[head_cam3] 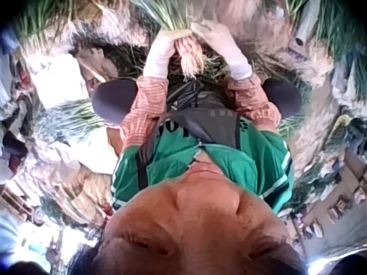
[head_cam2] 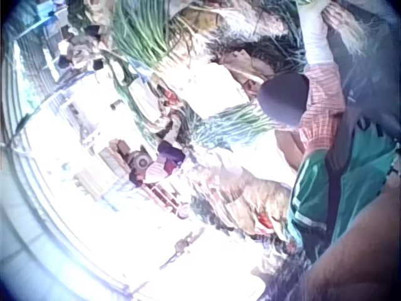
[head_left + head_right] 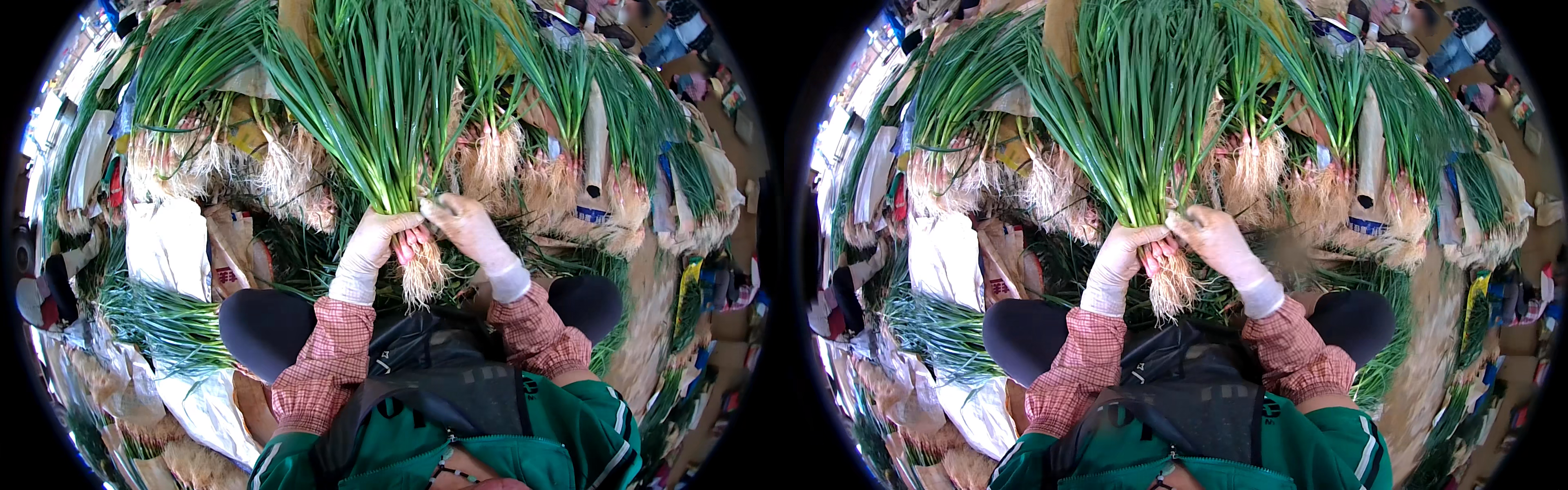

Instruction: The person cleans and sorts scallions by hand, picking through large bunches and removing dried or damaged outer leaves before grouping them into clean bundles on the ground.

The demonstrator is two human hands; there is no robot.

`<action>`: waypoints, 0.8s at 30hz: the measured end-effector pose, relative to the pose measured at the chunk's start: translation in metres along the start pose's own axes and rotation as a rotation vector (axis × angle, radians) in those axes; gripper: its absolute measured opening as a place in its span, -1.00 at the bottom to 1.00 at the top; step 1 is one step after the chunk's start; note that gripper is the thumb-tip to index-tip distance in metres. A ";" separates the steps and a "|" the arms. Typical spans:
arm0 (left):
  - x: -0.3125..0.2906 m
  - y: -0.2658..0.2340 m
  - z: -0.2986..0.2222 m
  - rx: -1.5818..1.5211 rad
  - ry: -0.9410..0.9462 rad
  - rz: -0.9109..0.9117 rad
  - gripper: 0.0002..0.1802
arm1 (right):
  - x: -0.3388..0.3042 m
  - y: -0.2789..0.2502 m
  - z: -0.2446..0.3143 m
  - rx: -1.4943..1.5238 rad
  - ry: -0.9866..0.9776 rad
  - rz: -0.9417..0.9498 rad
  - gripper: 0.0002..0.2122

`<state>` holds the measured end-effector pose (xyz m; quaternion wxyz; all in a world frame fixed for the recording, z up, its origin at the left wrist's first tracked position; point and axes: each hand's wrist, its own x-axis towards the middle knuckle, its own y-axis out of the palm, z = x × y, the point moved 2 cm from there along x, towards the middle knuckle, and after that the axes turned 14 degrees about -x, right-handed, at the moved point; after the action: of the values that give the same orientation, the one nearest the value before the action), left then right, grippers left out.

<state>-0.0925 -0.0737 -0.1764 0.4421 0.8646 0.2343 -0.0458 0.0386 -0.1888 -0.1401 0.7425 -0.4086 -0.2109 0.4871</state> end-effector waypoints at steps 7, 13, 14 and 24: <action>-0.009 0.020 -0.021 -0.111 0.223 0.067 -0.46 | -0.048 0.037 -0.129 -0.692 -0.220 0.419 -0.80; -0.014 0.007 -0.022 -0.318 0.370 -0.013 -0.67 | 0.024 -0.048 -0.073 -0.264 0.127 -0.256 -0.67; -0.004 0.007 -0.015 -0.421 0.272 0.053 -0.63 | 0.046 -0.069 -0.064 -0.330 0.245 -0.309 -0.67; 0.008 0.013 0.003 -0.379 0.140 0.033 -0.72 | 0.002 -0.023 -0.022 -0.166 -0.228 -0.321 -0.84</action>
<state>-0.0789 -0.0799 -0.1708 0.5802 0.7708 0.2547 0.0667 0.0679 -0.2001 -0.1347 0.7457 -0.3718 -0.3952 0.3866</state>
